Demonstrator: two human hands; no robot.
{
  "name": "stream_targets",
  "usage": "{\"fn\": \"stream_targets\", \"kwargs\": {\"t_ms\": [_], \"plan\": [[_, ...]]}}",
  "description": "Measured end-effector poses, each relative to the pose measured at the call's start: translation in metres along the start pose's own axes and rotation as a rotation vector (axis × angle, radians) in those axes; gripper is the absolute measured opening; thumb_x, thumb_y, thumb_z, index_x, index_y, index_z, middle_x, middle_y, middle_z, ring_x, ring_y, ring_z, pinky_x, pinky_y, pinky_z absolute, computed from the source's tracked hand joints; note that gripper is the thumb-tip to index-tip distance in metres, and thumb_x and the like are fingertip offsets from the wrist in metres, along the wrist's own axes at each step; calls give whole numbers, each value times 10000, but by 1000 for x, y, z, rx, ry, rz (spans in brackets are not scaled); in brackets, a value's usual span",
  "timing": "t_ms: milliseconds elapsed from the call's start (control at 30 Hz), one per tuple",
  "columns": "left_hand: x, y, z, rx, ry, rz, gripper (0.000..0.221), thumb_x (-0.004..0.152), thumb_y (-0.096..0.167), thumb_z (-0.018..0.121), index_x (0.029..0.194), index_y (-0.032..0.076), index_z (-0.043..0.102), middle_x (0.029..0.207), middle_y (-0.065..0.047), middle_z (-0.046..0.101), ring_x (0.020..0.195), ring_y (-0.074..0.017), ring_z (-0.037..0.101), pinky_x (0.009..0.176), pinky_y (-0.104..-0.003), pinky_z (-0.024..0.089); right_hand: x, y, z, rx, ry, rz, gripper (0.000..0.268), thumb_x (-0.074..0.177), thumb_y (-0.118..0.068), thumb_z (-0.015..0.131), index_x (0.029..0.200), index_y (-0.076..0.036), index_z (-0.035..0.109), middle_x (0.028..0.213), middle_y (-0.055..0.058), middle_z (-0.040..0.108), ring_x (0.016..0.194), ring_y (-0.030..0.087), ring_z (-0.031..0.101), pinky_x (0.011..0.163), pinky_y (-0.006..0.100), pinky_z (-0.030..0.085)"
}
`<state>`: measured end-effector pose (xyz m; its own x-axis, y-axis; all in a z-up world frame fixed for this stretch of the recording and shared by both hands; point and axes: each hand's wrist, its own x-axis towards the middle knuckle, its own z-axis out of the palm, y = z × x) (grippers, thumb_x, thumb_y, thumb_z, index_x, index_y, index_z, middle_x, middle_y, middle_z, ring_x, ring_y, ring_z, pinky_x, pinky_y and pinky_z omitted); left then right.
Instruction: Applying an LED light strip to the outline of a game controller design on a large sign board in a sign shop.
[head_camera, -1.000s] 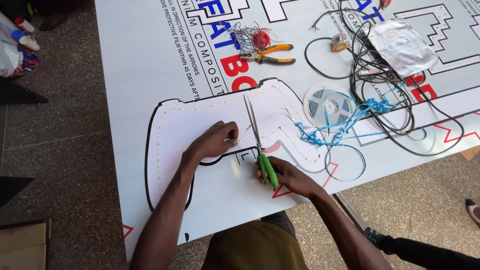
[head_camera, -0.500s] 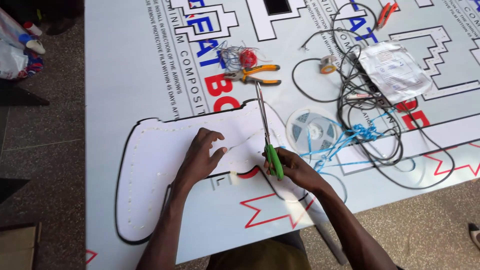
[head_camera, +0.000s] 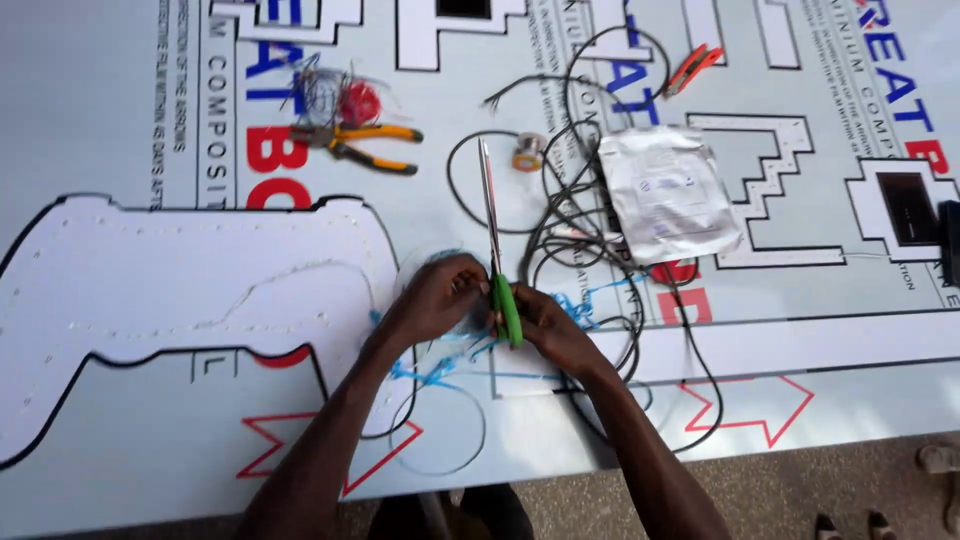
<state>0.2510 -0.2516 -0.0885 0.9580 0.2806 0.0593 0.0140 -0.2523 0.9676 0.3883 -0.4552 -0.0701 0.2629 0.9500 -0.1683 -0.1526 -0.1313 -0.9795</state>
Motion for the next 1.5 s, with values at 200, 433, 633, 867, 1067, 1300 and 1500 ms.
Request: {"fn": "stream_targets", "kwargs": {"t_ms": [200,433,633,867,1067,1300,1500], "plan": [[24,24,62,-41,-26,-27,137,1091,26,663,1222,30,704,1021,-197,760,949,-321,745,778,-477,615,-41,-4,-46,23,76,-18,294,1058,-209,738,1262,2,762,923,166,770,785,246,738,776,421,607],[44,36,103,-99,97,-39,149,1122,40,661,1254,5,719,1047,-240,760,993,-367,752,813,-500,623,-63,-15,-94,22,5,-4,330,1059,-246,744,1281,-7,792,889,139,784,739,227,769,746,410,647],[71,38,175,-130,305,-54,132,1143,91,656,1235,23,721,1019,-215,755,977,-292,733,758,-436,619,-82,-16,-169,-6,-154,41,360,1032,-265,757,1292,-16,768,911,109,769,808,200,762,745,371,632],[98,55,255,-99,337,-76,190,1162,137,649,1259,24,767,1003,-209,787,938,-281,750,712,-420,630,-124,-29,-242,3,-247,46,381,1026,-271,793,1288,4,748,929,135,786,856,215,776,764,356,655],[84,84,266,-76,374,-171,203,1141,117,654,1272,21,775,1032,-211,795,1006,-287,750,792,-432,615,-135,-29,-242,33,-293,64,419,1032,-293,788,1301,26,746,890,135,784,770,182,775,719,321,654],[14,93,246,-84,500,-271,220,1149,139,656,1301,19,761,1074,-218,788,1049,-305,736,853,-458,610,-129,-27,-177,61,-403,100,448,1050,-298,773,1318,58,743,877,157,775,749,187,759,695,323,659],[-87,90,192,-79,601,-237,213,1139,119,658,1302,36,767,1070,-195,801,1039,-284,741,838,-430,614,-124,-13,-75,56,-501,155,444,1063,-386,738,1247,17,765,963,161,799,874,236,820,607,299,674]]}}
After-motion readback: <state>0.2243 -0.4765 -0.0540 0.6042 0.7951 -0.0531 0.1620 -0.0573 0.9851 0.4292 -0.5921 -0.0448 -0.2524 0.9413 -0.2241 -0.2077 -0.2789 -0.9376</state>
